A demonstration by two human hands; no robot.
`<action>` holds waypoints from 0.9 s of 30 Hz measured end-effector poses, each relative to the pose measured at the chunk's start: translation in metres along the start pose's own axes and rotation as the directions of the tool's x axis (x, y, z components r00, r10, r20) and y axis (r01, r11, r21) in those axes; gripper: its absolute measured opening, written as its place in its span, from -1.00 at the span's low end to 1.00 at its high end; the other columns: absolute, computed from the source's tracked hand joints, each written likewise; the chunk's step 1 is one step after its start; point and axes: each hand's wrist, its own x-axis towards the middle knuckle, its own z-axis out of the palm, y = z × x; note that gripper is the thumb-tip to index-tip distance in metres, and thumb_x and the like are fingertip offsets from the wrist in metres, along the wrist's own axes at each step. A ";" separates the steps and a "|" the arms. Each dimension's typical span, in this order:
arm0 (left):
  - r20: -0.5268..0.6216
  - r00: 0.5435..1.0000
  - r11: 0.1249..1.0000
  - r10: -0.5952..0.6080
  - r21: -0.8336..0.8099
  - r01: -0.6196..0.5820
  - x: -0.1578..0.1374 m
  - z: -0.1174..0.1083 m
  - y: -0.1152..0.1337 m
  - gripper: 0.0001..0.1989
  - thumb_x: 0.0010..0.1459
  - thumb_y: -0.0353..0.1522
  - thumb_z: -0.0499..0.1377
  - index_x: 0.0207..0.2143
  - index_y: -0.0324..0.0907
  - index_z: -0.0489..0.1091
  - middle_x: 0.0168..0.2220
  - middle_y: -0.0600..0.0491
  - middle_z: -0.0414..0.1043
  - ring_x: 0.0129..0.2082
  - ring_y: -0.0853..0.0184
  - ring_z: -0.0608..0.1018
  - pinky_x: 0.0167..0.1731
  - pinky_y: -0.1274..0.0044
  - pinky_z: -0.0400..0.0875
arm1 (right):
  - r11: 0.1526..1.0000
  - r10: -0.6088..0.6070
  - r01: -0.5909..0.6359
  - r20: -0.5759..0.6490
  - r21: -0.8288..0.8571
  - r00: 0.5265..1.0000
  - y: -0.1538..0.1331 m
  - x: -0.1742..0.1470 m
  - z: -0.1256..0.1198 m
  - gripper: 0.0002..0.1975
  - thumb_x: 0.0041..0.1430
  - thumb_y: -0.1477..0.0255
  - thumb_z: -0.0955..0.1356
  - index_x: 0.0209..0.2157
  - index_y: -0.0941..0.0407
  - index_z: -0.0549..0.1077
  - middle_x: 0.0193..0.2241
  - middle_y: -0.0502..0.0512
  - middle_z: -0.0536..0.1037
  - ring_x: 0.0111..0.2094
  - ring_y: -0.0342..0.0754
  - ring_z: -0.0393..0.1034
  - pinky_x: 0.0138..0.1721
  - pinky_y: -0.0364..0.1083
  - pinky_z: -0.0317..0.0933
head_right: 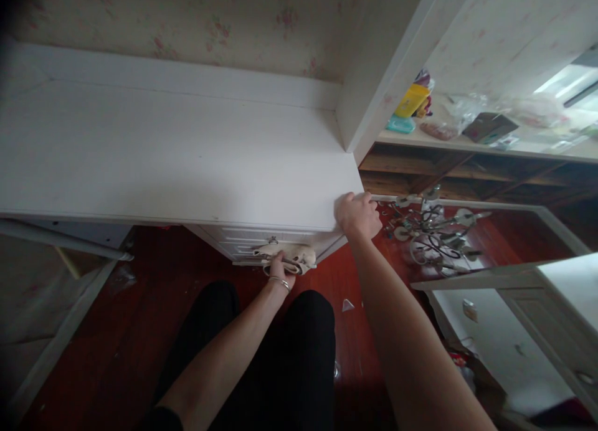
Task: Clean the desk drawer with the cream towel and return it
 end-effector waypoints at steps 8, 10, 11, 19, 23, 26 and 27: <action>0.022 0.983 0.983 0.184 0.018 -0.184 -0.019 -0.022 0.092 -0.79 0.13 -0.46 0.16 -0.15 -0.19 0.43 -0.23 -0.01 0.54 -0.26 0.26 0.60 -0.11 0.30 0.50 | 1.000 0.007 -0.007 0.001 -0.006 1.000 0.000 0.000 0.001 -0.43 0.26 0.15 0.10 0.10 0.22 0.32 0.04 0.51 0.40 0.02 0.36 0.35 -0.07 0.26 0.20; 0.042 0.967 0.967 0.250 0.042 -0.252 -0.034 -0.019 0.107 -0.76 0.12 -0.47 0.17 -0.12 -0.18 0.43 -0.20 -0.02 0.54 -0.23 0.25 0.60 -0.07 0.27 0.48 | 1.000 0.007 -0.007 -0.005 -0.006 1.000 0.001 0.001 0.002 -0.43 0.26 0.15 0.09 0.10 0.22 0.32 0.03 0.51 0.40 0.01 0.35 0.35 -0.08 0.26 0.20; 0.050 0.961 0.961 0.271 0.046 -0.274 -0.042 -0.016 0.114 -0.75 0.13 -0.47 0.17 -0.11 -0.17 0.42 -0.19 -0.01 0.54 -0.21 0.25 0.60 -0.05 0.26 0.47 | 1.000 0.007 -0.008 -0.008 -0.006 1.000 0.001 0.001 0.002 -0.43 0.26 0.15 0.09 0.10 0.22 0.32 0.03 0.52 0.40 0.01 0.35 0.35 -0.09 0.26 0.20; 0.134 0.922 0.932 0.362 -0.019 -0.363 -0.109 0.016 0.125 -0.69 0.13 -0.47 0.20 -0.05 -0.13 0.43 -0.15 0.01 0.55 -0.12 0.23 0.59 -0.04 0.26 0.48 | 1.000 0.001 -0.001 -0.028 0.013 1.000 0.001 0.000 0.003 -0.44 0.26 0.15 0.10 0.09 0.23 0.34 0.02 0.52 0.42 0.00 0.35 0.36 -0.07 0.25 0.19; 0.167 0.960 0.973 0.225 0.007 -0.229 -0.121 0.028 0.091 -0.73 0.12 -0.42 0.21 -0.09 -0.19 0.46 -0.20 -0.04 0.57 -0.21 0.19 0.61 -0.11 0.26 0.51 | 1.000 0.000 0.000 -0.018 -0.010 1.000 0.001 -0.001 0.002 -0.43 0.26 0.14 0.10 0.09 0.23 0.33 0.02 0.51 0.41 0.01 0.37 0.35 -0.08 0.24 0.21; 0.230 0.970 0.995 0.084 0.036 -0.095 -0.117 0.037 0.050 -0.77 0.11 -0.40 0.21 -0.15 -0.24 0.46 -0.23 -0.08 0.58 -0.25 0.17 0.63 -0.15 0.28 0.52 | 1.000 -0.002 0.001 -0.025 -0.019 1.000 0.001 0.000 0.003 -0.46 0.26 0.15 0.10 0.08 0.21 0.33 0.00 0.50 0.42 0.00 0.34 0.36 -0.08 0.22 0.21; 0.247 0.968 0.998 0.045 0.040 -0.057 -0.114 0.040 0.035 -0.78 0.10 -0.41 0.21 -0.16 -0.25 0.45 -0.23 -0.08 0.58 -0.25 0.18 0.63 -0.16 0.30 0.53 | 1.000 -0.002 0.002 -0.025 -0.021 1.000 0.001 0.001 0.003 -0.46 0.26 0.15 0.10 0.07 0.21 0.33 0.00 0.49 0.42 -0.01 0.33 0.36 -0.08 0.22 0.21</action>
